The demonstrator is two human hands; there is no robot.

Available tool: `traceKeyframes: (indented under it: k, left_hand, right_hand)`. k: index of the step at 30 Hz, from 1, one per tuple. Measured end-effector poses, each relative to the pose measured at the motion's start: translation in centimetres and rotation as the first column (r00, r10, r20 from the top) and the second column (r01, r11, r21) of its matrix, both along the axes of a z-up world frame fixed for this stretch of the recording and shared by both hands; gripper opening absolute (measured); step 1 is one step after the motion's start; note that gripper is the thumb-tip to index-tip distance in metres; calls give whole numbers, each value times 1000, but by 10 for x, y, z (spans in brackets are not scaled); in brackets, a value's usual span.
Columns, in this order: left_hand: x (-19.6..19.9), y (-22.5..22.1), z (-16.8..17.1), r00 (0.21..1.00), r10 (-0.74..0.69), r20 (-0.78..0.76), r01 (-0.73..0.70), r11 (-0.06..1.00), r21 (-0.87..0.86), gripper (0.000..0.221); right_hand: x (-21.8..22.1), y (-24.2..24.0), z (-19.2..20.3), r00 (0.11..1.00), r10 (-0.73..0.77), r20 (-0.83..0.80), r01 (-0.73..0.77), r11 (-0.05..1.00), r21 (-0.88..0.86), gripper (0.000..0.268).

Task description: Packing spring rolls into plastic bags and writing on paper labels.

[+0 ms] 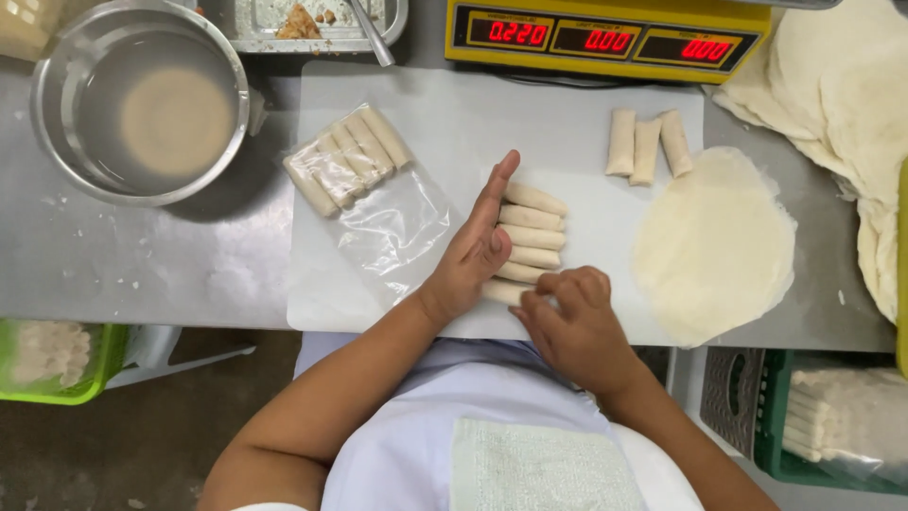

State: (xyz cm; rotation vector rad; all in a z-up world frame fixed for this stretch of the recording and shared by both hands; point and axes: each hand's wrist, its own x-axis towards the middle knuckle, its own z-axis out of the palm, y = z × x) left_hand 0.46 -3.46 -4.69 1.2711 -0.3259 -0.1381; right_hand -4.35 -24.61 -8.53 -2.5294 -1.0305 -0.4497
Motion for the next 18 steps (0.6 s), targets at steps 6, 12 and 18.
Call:
traceKeyframes:
  k: [6, 12, 18]
  left_hand:
    - [-2, -4, -5, 999, 16, 38, -18, 999, 49, 87]
    - [-2, -12, -7, 996, 76, 40, -78, 996, 50, 80]
    - [-5, -9, -4, 988, 136, -70, -135, 991, 16, 72]
  right_hand:
    - [12, 11, 19, 989, -71, -131, 79, 995, 61, 26]
    - [43, 28, 55, 969, -29, -246, 25, 1000, -19, 85]
    - [64, 26, 53, 911, 53, -410, -77, 996, -42, 116]
